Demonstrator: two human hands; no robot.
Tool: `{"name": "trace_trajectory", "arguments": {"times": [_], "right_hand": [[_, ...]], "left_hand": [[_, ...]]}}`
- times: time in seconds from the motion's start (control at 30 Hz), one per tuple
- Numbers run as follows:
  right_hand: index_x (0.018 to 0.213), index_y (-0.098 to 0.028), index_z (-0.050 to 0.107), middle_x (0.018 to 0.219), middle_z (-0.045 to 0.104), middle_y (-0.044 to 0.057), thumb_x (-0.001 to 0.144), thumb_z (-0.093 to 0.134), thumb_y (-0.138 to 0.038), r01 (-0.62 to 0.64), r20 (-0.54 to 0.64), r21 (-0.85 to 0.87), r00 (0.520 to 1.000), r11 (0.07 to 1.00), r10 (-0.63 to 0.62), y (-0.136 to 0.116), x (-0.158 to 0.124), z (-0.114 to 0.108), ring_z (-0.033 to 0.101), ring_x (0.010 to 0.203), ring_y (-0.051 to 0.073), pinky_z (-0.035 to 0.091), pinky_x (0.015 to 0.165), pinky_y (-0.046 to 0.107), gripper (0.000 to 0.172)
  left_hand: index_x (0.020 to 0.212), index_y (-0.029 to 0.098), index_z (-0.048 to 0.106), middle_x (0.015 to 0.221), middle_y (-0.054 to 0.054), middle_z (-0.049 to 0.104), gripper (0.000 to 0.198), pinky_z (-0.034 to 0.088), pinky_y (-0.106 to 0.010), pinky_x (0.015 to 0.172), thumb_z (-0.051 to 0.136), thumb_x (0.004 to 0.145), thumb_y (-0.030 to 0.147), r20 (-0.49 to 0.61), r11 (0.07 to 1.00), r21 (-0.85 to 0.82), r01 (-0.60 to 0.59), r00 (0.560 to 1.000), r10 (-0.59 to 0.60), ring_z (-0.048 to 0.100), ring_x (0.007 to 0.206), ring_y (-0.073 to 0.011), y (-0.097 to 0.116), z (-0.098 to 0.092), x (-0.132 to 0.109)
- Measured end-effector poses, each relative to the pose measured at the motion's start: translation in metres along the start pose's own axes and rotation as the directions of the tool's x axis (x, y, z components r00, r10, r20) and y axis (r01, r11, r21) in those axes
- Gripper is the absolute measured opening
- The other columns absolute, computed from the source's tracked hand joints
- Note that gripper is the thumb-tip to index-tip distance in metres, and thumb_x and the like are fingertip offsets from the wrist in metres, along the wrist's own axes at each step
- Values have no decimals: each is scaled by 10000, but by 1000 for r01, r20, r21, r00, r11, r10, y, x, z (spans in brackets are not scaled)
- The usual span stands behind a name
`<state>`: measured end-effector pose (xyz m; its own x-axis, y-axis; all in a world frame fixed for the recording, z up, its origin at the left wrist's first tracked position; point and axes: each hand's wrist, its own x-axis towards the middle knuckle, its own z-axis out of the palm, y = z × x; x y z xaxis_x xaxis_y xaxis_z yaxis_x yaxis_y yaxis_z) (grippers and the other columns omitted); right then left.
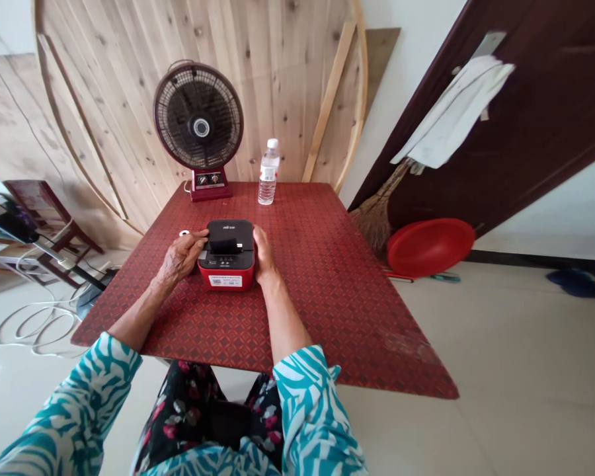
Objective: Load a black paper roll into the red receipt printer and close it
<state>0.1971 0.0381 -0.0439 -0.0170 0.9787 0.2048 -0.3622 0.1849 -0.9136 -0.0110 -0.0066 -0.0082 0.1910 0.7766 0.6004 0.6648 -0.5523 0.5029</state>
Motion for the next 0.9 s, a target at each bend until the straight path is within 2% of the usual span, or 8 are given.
{"name": "trace_trajectory", "arguments": {"times": [0.17,0.3,0.47,0.6,0.67,0.77,0.83,0.9], "right_hand": [[1174,-292,575,1201,711,28,718,714,-522,-174,-56,106,982,979,180,-4,5,-3,651,1161,262,530,1015,489,529],[1196,-298,553,1228,693,21,700,723,-402,-170,-44,94,984,981,174,1,8,-7,656,1141,249,520,1027,486,534],[1190,-302,554,1226,693,17,697,724,-402,-152,-35,85,987,985,156,2,7,-9,646,1138,244,506,1036,492,531],[1188,-290,566,1215,698,21,725,711,-465,-137,-71,116,987,984,146,1,1,-4,643,1159,233,490,1064,474,516],[1184,-284,571,1212,699,20,754,683,-496,-124,-87,130,987,984,136,0,-2,-1,642,1166,222,484,1073,457,492],[1180,-283,574,1207,698,15,786,644,-527,-107,-96,149,988,983,122,0,-6,1,646,1154,209,488,1066,442,469],[1167,-282,583,1180,707,11,792,637,-533,-92,-93,155,990,984,107,1,-7,2,652,1133,206,494,1053,439,455],[1145,-281,595,1142,718,2,790,641,-530,-72,-94,160,992,984,88,3,-7,1,656,1107,200,498,1042,432,435]], "left_hand": [[1050,210,670,1250,-99,695,322,523,-362,964,442,970,422,17,990,-110,89,996,-87,675,1092,-197,5,3,-1],[1012,191,654,1281,-125,675,288,517,-367,977,476,946,408,26,965,-218,145,989,-143,651,1158,-217,6,4,-3],[977,185,645,1285,-138,664,232,472,-414,1038,505,911,357,-7,945,-282,164,985,-173,617,1211,-238,5,8,-3],[1128,198,635,1321,-128,641,329,466,-415,1046,522,912,419,24,910,-382,163,986,-167,594,1236,-249,4,6,-8],[1206,201,612,1248,-113,670,394,501,-391,979,536,897,434,-6,900,-396,184,979,-203,635,1142,-239,4,3,-10],[1199,194,609,966,-54,702,413,529,-312,722,560,853,414,-49,851,-445,280,941,-335,654,770,-166,3,-2,-11],[1191,176,598,754,5,643,441,448,-257,543,590,808,395,33,778,-509,369,911,-411,542,545,-111,5,-4,-10],[1227,151,564,632,52,567,521,351,-228,457,625,763,378,160,703,-554,446,885,-436,453,452,-88,9,-5,-9]]}}
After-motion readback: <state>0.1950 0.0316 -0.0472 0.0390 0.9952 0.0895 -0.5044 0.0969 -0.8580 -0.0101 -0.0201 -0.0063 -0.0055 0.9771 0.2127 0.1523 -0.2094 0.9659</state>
